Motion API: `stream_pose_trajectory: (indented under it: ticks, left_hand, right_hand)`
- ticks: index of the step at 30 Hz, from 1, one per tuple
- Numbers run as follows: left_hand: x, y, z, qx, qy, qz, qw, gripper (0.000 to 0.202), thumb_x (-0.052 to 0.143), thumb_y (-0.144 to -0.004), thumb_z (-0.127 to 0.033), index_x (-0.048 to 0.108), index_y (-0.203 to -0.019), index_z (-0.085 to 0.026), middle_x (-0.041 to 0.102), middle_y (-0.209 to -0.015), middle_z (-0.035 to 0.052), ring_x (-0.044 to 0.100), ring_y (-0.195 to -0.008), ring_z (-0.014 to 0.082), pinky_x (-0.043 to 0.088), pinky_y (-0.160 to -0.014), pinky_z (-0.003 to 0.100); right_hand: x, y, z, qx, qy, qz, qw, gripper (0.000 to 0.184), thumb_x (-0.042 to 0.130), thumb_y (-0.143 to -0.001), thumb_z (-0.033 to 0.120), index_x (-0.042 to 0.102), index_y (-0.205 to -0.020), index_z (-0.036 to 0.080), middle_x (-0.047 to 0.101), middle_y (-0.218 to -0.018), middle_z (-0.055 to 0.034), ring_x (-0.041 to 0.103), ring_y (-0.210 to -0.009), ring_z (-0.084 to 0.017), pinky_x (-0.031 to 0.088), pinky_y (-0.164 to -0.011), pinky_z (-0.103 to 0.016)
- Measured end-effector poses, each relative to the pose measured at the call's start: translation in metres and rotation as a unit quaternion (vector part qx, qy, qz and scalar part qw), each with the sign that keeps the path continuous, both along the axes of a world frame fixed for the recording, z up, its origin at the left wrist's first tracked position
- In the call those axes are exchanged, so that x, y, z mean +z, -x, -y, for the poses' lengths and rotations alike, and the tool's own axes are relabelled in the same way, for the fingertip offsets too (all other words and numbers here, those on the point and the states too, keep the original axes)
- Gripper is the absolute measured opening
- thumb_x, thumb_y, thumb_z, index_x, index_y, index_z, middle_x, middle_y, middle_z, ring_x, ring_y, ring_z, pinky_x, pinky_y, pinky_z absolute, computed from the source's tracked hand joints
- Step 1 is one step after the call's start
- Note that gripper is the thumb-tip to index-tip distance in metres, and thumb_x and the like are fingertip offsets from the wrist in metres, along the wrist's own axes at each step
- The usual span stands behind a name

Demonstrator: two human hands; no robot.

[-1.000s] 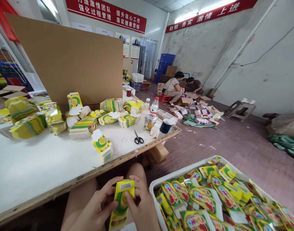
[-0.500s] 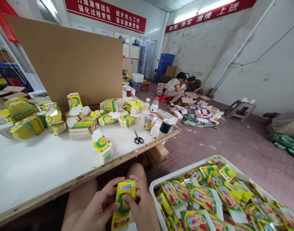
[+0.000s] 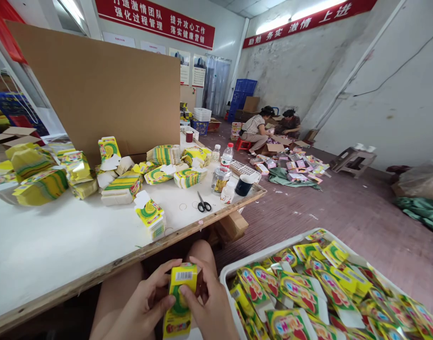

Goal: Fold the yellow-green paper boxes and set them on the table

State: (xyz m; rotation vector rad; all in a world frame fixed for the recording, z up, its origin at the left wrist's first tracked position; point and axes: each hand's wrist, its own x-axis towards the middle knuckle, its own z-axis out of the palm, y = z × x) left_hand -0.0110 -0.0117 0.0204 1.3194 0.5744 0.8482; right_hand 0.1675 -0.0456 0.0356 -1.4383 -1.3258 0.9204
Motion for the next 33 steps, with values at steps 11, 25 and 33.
stream_pose_trajectory:
  ticks: [11, 25, 33]
  left_hand:
    - [-0.004, 0.001, 0.001, 0.009, -0.032, -0.050, 0.998, 0.053, 0.058, -0.091, -0.028, 0.045, -0.143, -0.027, 0.064, -0.132, 0.0115, 0.065, -0.115, 0.0244, 0.052, -0.098, 0.034]
    - [0.005, 0.000, -0.001, -0.019, 0.043, 0.037, 0.998, 0.058, 0.063, -0.089, -0.041, 0.043, -0.141, -0.027, 0.070, -0.119, 0.0127, 0.070, -0.101, 0.0245, 0.054, -0.091, 0.037]
    - [0.008, -0.001, 0.000, -0.013, 0.049, 0.022, 0.998, 0.058, 0.065, -0.087, -0.043, 0.045, -0.139, -0.026, 0.071, -0.116, 0.0111, 0.070, -0.095, 0.0214, 0.053, -0.085, 0.031]
  right_hand:
    - [-0.024, 0.009, -0.002, -0.049, -0.007, 0.067, 0.997, 0.035, 0.059, -0.083, 0.034, 0.060, -0.117, 0.024, 0.063, -0.068, 0.0031, 0.051, -0.052, -0.014, 0.041, -0.048, -0.023]
    - [-0.008, 0.005, -0.001, 0.008, -0.021, 0.020, 1.000, 0.040, 0.062, -0.088, 0.037, 0.060, -0.125, 0.023, 0.072, -0.109, -0.0073, 0.071, -0.090, -0.021, 0.059, -0.075, -0.025]
    - [0.004, 0.001, 0.000, -0.031, -0.057, 0.053, 0.996, 0.031, 0.056, -0.094, 0.038, 0.068, -0.118, 0.023, 0.075, -0.110, -0.0086, 0.071, -0.098, -0.022, 0.057, -0.085, -0.026]
